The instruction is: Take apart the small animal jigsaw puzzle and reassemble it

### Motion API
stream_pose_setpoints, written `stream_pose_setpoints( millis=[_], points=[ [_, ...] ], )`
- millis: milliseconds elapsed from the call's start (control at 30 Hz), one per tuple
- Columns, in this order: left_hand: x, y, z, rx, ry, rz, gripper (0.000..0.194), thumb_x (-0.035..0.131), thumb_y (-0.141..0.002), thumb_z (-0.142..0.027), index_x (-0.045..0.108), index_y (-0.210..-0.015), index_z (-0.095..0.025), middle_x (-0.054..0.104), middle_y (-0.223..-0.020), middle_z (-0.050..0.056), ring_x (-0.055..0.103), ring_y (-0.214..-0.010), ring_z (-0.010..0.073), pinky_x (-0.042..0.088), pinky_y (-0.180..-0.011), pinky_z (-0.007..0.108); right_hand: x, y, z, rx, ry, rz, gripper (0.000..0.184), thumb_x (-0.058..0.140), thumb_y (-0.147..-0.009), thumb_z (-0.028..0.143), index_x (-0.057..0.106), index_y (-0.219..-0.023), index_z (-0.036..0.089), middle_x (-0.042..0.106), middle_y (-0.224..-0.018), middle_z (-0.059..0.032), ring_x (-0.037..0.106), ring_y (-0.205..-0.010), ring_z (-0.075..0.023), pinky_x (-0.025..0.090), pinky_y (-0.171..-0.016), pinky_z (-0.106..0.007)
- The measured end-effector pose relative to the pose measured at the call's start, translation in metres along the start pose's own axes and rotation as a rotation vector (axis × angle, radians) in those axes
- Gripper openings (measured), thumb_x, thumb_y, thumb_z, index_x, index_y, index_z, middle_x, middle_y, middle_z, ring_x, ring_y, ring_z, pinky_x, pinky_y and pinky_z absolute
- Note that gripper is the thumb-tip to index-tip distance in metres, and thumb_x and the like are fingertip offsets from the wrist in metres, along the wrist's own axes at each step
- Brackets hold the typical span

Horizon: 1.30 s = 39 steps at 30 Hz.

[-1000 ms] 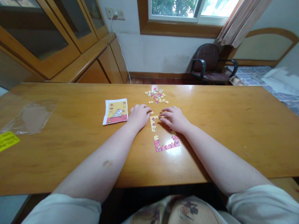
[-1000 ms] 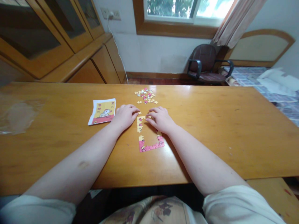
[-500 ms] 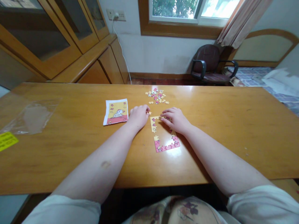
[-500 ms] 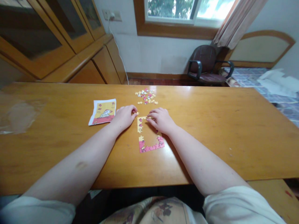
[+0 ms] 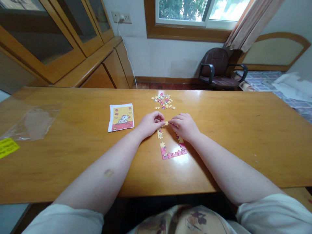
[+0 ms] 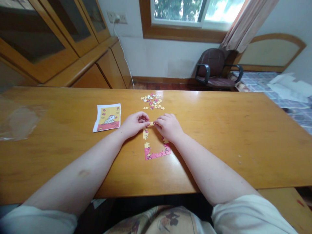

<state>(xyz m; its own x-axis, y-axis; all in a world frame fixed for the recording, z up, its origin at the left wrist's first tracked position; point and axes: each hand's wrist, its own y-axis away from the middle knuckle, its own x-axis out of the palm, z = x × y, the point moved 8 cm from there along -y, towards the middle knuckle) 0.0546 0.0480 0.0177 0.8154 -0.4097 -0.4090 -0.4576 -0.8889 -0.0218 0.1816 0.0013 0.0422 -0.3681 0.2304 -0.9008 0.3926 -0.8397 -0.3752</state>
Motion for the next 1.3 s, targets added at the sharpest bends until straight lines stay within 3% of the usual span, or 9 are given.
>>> stream_pose_setpoints(
  millis=[233, 400, 600, 733, 1300],
  points=[
    [0.001, 0.0, 0.001, 0.018, -0.02, 0.031, 0.017, 0.065, -0.076, -0.027, 0.057, -0.088, -0.017, 0.064, -0.08, 0.001, 0.059, -0.07, 0.0123, 0.051, -0.069, 0.029, -0.005, 0.0, 0.002, -0.015, 0.0, -0.003, 0.02, 0.058, -0.091, 0.028, 0.075, -0.084, 0.021, 0.073, -0.084, -0.0073, 0.058, -0.077, -0.0195, 0.037, -0.072, -0.033],
    [-0.017, -0.001, -0.005, 0.116, -0.315, -0.041, 0.016, 0.055, -0.083, -0.029, 0.063, -0.091, -0.018, 0.065, -0.084, 0.002, 0.059, -0.076, 0.0158, 0.05, -0.075, 0.032, -0.001, 0.008, 0.02, -0.145, -0.11, 0.168, 0.014, 0.062, -0.087, 0.021, 0.076, -0.084, 0.018, 0.072, -0.079, -0.0061, 0.059, -0.072, -0.0165, 0.042, -0.072, -0.029],
    [-0.006, 0.004, -0.012, 0.325, -0.595, 0.187, 0.021, 0.057, -0.077, -0.025, 0.068, -0.095, -0.022, 0.066, -0.1, 0.004, 0.057, -0.099, 0.0221, 0.043, -0.095, 0.039, 0.007, 0.014, 0.044, -0.189, -0.143, 0.325, 0.015, 0.062, -0.085, 0.017, 0.077, -0.084, 0.019, 0.072, -0.081, -0.0055, 0.062, -0.074, -0.0161, 0.044, -0.073, -0.027],
    [0.001, 0.007, -0.011, 0.34, -0.637, 0.243, 0.025, 0.058, -0.076, -0.026, 0.068, -0.099, -0.024, 0.065, -0.103, 0.004, 0.055, -0.102, 0.0229, 0.042, -0.097, 0.039, 0.011, 0.014, 0.049, -0.188, -0.112, 0.354, 0.017, 0.06, -0.085, 0.017, 0.077, -0.084, 0.02, 0.072, -0.081, -0.0052, 0.062, -0.075, -0.016, 0.043, -0.073, -0.028],
    [0.003, 0.006, -0.01, 0.33, -0.632, 0.247, 0.026, 0.059, -0.075, -0.025, 0.067, -0.1, -0.024, 0.065, -0.102, 0.004, 0.055, -0.103, 0.0231, 0.043, -0.096, 0.039, 0.01, 0.015, 0.05, -0.154, -0.055, 0.412, 0.021, 0.056, -0.089, 0.024, 0.076, -0.088, 0.018, 0.071, -0.083, -0.0061, 0.06, -0.073, -0.0159, 0.039, -0.069, -0.028]
  ],
)
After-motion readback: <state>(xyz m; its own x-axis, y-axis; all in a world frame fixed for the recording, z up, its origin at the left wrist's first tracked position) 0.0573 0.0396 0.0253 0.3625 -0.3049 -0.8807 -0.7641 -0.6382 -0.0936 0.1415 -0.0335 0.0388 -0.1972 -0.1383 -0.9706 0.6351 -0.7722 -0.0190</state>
